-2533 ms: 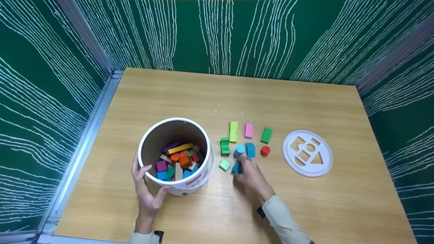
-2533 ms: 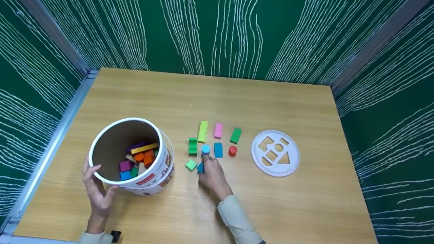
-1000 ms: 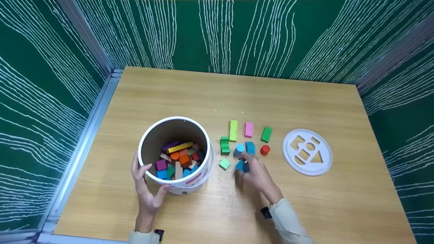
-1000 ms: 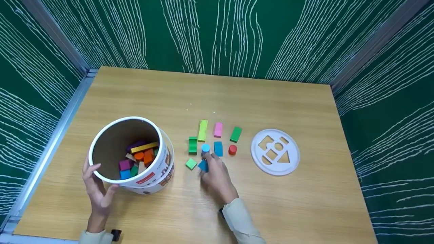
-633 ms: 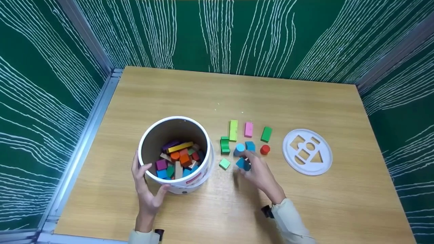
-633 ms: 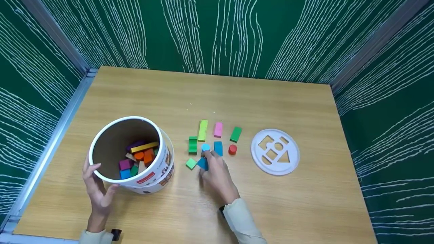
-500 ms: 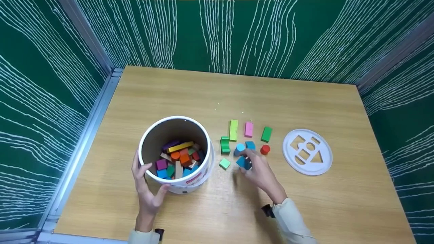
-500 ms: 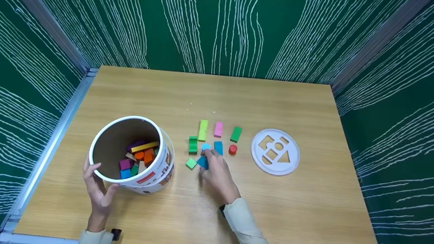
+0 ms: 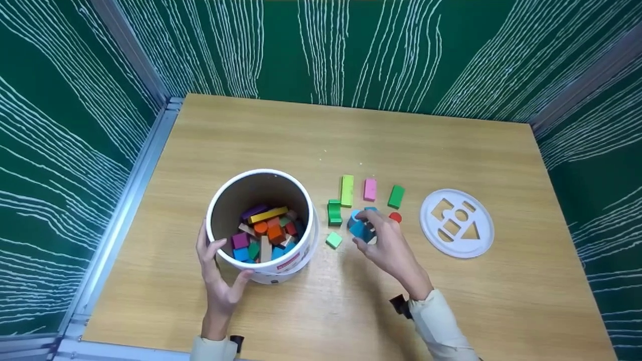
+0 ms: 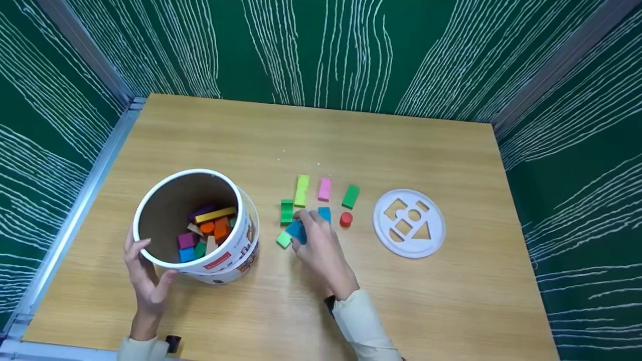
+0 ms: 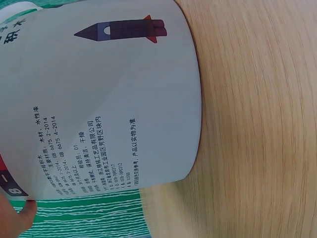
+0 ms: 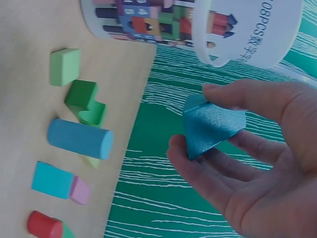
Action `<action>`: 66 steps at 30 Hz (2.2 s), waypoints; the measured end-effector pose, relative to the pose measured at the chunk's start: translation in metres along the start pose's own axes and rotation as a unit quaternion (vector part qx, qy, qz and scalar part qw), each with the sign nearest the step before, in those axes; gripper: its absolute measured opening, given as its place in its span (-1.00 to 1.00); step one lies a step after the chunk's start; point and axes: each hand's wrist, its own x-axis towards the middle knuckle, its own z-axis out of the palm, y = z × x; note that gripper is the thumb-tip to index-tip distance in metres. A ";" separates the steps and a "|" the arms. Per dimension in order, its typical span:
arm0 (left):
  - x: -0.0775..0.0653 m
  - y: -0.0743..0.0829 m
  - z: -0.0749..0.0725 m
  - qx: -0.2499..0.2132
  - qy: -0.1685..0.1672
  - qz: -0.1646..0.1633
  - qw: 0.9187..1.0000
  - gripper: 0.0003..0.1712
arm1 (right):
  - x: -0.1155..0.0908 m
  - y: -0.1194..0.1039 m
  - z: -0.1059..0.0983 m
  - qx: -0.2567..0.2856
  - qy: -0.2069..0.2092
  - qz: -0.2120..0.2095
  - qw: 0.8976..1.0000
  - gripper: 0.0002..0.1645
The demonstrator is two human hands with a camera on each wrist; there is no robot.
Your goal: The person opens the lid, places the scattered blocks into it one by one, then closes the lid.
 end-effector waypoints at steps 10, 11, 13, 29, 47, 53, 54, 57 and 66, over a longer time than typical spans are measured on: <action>-0.001 0.002 0.000 0.011 -0.002 -0.007 1.000 -0.27 | 0.000 -0.014 -0.008 -0.007 0.009 -0.017 1.000 -0.48; -0.001 0.002 0.000 0.012 -0.002 -0.007 1.000 -0.27 | 0.000 -0.015 -0.009 -0.007 0.012 -0.021 1.000 -0.49; -0.001 0.001 0.000 0.009 -0.002 -0.003 1.000 -0.27 | 0.000 -0.017 -0.010 -0.008 0.019 -0.032 0.999 -0.51; 0.000 0.001 0.000 0.012 -0.005 -0.004 1.000 -0.27 | 0.006 -0.043 -0.021 -0.021 0.045 -0.089 0.995 -0.48; -0.001 -0.001 -0.001 0.006 -0.008 0.002 1.000 -0.28 | 0.011 -0.066 -0.027 -0.021 0.054 -0.126 0.990 -0.46; 0.000 -0.002 -0.001 0.013 -0.008 -0.001 1.000 -0.29 | 0.015 -0.074 -0.029 -0.020 0.055 -0.141 0.988 -0.47; 0.000 -0.002 -0.001 0.015 -0.008 -0.003 1.000 -0.28 | 0.015 -0.074 -0.029 -0.019 0.054 -0.142 0.988 -0.47; 0.000 -0.002 -0.001 0.014 -0.010 -0.009 1.000 -0.29 | 0.014 -0.076 -0.030 -0.021 0.049 -0.146 0.988 -0.48; 0.001 0.001 0.000 0.016 -0.013 -0.020 1.000 -0.29 | 0.014 -0.084 -0.030 -0.028 0.040 -0.161 0.986 -0.48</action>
